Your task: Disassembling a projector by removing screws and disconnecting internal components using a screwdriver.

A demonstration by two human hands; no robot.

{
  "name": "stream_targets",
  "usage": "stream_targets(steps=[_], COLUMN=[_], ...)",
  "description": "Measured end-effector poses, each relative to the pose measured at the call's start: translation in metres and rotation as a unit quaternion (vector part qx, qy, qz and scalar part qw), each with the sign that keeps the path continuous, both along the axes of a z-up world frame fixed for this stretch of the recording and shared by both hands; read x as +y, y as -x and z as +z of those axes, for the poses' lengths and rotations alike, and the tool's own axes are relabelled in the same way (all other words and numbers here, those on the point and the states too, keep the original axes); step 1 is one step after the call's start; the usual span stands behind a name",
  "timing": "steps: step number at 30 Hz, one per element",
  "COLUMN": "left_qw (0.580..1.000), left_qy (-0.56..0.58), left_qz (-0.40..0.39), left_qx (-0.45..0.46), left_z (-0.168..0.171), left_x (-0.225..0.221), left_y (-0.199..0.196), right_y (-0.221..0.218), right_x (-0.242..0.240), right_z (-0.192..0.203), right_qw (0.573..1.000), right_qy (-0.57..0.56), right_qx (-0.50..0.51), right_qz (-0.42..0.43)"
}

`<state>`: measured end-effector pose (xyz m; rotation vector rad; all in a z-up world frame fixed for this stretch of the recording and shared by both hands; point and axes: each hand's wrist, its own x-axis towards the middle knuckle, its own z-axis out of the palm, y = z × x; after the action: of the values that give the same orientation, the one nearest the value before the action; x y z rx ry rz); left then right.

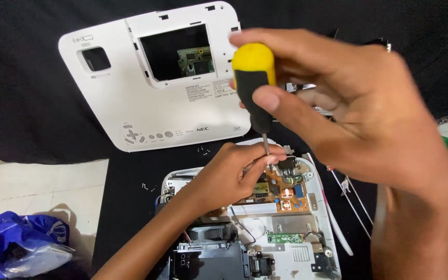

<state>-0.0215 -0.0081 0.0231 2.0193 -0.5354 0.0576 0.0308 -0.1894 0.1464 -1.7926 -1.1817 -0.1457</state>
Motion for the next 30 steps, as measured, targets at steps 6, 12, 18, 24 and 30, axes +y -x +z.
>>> stream_targets(steps=[6,12,18,24,30], left_qw=[0.998,0.992,0.994,0.996,0.992], left_qy=[-0.013,-0.034,-0.042,-0.046,-0.037], left_qz=[0.043,0.068,0.057,0.041,0.075], left_qx=[-0.04,-0.096,-0.082,-0.069,-0.095], left_z=[0.0,0.001,-0.001,0.011,0.0], left_x=[-0.006,-0.012,-0.003,-0.006,-0.018], left_y=[0.001,0.002,0.004,0.005,0.007], right_y=[0.002,0.002,-0.004,0.004,0.008], right_x=[0.001,0.005,0.0,0.001,0.007], right_z=[-0.009,-0.011,-0.011,-0.008,-0.009], right_qw=[1.0,0.999,0.999,0.998,0.996], right_qy=[0.005,0.002,0.003,0.006,0.007], right_qx=[-0.004,-0.007,-0.022,-0.048,-0.054], right_qz=[-0.003,-0.034,-0.039,-0.046,-0.068])
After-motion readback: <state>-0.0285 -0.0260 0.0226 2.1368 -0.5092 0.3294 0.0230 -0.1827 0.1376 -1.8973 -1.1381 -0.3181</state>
